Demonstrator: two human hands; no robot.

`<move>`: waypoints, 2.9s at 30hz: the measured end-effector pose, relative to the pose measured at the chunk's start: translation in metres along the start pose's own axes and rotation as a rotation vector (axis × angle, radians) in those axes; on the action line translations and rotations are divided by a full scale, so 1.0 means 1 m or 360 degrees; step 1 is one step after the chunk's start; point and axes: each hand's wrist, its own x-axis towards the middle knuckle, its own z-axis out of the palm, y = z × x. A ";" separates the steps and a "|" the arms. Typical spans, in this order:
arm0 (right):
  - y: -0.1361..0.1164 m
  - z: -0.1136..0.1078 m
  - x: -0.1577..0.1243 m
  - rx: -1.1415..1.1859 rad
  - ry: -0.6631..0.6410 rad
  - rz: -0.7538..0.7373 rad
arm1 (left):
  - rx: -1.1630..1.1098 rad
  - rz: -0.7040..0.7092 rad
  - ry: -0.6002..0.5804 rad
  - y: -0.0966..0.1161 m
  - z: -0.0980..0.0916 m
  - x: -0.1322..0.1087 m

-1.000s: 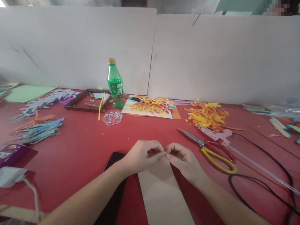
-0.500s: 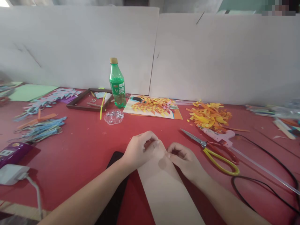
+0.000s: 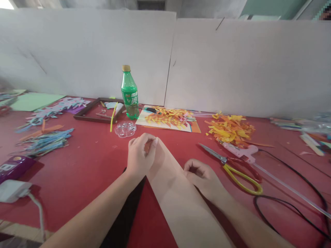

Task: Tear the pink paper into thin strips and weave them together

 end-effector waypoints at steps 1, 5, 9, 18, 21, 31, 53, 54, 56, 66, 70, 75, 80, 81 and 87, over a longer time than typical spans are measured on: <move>0.000 0.000 0.000 -0.0005 -0.0010 0.0002 | 0.0003 -0.0020 0.0032 -0.001 0.000 0.000; -0.001 0.000 -0.001 -0.0044 -0.0024 0.0006 | 0.0088 -0.0039 0.0080 -0.003 0.003 -0.001; -0.002 0.002 0.000 -0.0027 0.0034 0.0046 | 0.0217 0.0100 0.0291 -0.003 0.005 -0.003; 0.005 0.006 0.003 -0.0134 0.0085 -0.0161 | 0.0076 0.0691 -0.0903 0.016 0.010 -0.017; 0.009 0.006 0.003 -0.0198 0.0064 -0.0204 | 0.0153 0.0614 -0.1099 0.018 0.010 -0.016; 0.010 0.007 0.001 -0.0305 0.0027 -0.0261 | 0.0329 0.0749 -0.1211 0.020 0.006 -0.012; 0.005 0.000 0.001 -0.0281 0.0099 -0.0130 | 0.0512 0.0025 -0.0382 0.005 -0.003 -0.004; 0.004 -0.001 0.001 -0.0279 0.0092 -0.0126 | 0.0501 0.0013 -0.0322 0.003 -0.004 -0.003; 0.003 -0.005 0.002 -0.0285 0.0089 -0.0124 | 0.0438 0.0009 -0.0237 -0.001 -0.004 -0.001; 0.001 -0.033 0.005 -0.0214 0.0218 -0.0180 | -0.0138 -0.0088 -0.0062 -0.014 0.002 0.004; -0.003 -0.040 0.010 0.0326 0.0260 -0.0242 | -0.0585 -0.0396 0.0055 -0.018 0.001 0.008; -0.007 -0.048 0.018 0.0958 0.0435 -0.0097 | -0.1495 -0.0672 -0.0027 -0.006 -0.005 0.013; -0.006 -0.035 0.015 0.0884 0.0106 0.0201 | -0.1782 -0.0826 -0.0446 0.015 -0.009 0.004; -0.006 -0.030 0.014 0.0864 -0.0028 0.0253 | -0.1780 -0.0834 -0.0581 0.017 -0.008 0.001; -0.005 -0.010 0.008 0.0797 -0.0174 0.0304 | -0.1181 -0.0613 -0.1146 0.013 0.009 -0.018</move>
